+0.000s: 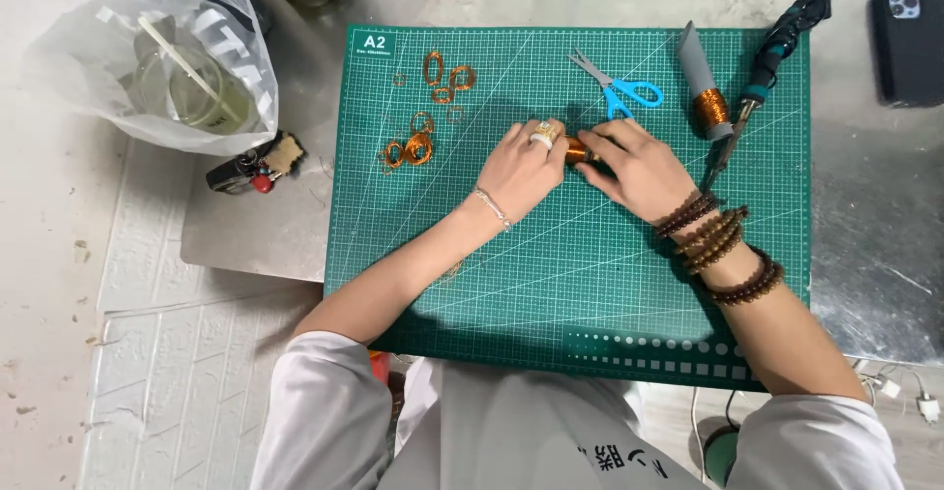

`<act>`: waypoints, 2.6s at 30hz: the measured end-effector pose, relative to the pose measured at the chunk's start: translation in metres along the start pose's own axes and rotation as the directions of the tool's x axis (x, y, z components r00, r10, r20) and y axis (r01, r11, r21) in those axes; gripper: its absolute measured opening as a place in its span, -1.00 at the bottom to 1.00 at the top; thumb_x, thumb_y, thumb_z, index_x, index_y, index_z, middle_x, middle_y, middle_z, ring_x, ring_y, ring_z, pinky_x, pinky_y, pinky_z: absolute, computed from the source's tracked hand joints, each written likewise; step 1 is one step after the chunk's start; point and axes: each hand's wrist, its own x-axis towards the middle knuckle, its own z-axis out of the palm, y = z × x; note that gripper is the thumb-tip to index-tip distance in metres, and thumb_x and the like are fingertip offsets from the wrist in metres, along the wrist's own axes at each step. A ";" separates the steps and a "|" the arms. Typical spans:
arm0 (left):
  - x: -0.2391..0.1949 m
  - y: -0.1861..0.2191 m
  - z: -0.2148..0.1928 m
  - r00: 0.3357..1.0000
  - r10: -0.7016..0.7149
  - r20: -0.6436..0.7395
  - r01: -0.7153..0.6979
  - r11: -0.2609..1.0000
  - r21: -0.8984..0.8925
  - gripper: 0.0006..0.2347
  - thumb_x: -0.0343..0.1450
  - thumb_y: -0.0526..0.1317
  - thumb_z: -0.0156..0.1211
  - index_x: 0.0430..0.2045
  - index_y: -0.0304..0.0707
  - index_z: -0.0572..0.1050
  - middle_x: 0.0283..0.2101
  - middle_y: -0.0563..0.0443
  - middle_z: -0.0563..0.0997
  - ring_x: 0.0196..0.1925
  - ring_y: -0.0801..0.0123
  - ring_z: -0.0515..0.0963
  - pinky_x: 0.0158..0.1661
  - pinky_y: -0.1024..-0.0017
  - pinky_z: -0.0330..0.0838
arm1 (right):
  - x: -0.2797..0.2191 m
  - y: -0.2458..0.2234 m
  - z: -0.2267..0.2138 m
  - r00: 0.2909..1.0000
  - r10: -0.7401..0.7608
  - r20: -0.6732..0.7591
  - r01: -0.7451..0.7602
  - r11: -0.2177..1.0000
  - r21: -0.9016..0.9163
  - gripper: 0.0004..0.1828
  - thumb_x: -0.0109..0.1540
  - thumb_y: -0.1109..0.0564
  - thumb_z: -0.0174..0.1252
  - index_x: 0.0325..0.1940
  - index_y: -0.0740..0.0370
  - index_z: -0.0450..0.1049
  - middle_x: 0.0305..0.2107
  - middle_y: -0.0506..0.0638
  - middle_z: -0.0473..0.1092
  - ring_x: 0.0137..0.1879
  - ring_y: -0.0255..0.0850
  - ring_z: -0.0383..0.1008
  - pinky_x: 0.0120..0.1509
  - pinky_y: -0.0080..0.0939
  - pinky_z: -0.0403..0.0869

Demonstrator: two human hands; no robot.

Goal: Assembling and adjusting fine wires on a small electromagnetic coil component

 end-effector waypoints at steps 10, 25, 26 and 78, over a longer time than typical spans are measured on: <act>0.005 -0.011 0.007 0.987 0.046 0.151 -0.035 0.997 -0.074 -0.90 0.30 -0.36 -0.04 -0.41 -0.37 0.42 -0.31 -0.27 0.49 -0.22 0.00 0.53 -0.27 0.30 0.41 | 0.000 0.004 0.002 1.000 0.001 -0.022 0.000 0.998 0.063 -0.71 0.23 0.09 0.10 -0.10 0.38 0.46 -0.29 0.13 0.37 -0.14 -0.07 0.43 -0.09 -0.21 0.49; 0.011 -0.017 -0.031 0.970 0.018 0.242 0.034 0.978 -0.207 -0.88 0.43 -0.31 -0.01 -0.31 -0.42 0.44 -0.30 -0.23 0.56 -0.24 0.16 0.61 -0.25 0.40 0.56 | -0.003 0.010 0.007 1.000 -0.007 -0.023 0.010 0.995 0.104 -0.71 0.22 0.13 0.16 -0.08 0.41 0.46 -0.27 0.15 0.35 -0.11 -0.03 0.42 -0.03 -0.17 0.47; 0.012 -0.018 -0.035 0.973 -0.002 0.230 0.058 0.970 -0.236 -0.90 0.41 -0.33 0.02 -0.34 -0.40 0.46 -0.29 -0.21 0.56 -0.23 0.18 0.60 -0.23 0.42 0.55 | -0.003 0.010 0.007 1.000 -0.003 -0.031 0.007 0.993 0.118 -0.71 0.22 0.14 0.15 -0.09 0.42 0.46 -0.27 0.15 0.35 -0.11 -0.02 0.42 -0.03 -0.15 0.47; 0.021 -0.012 -0.021 0.929 0.005 0.370 -0.009 1.000 0.010 -0.86 0.35 -0.38 0.04 -0.27 -0.37 0.47 -0.44 -0.24 0.57 -0.28 0.06 0.63 -0.28 0.27 0.57 | -0.002 0.007 0.008 0.998 0.058 -0.036 -0.052 0.988 0.146 -0.71 0.20 0.16 0.13 -0.07 0.41 0.44 -0.30 0.13 0.36 -0.12 -0.04 0.43 -0.05 -0.17 0.49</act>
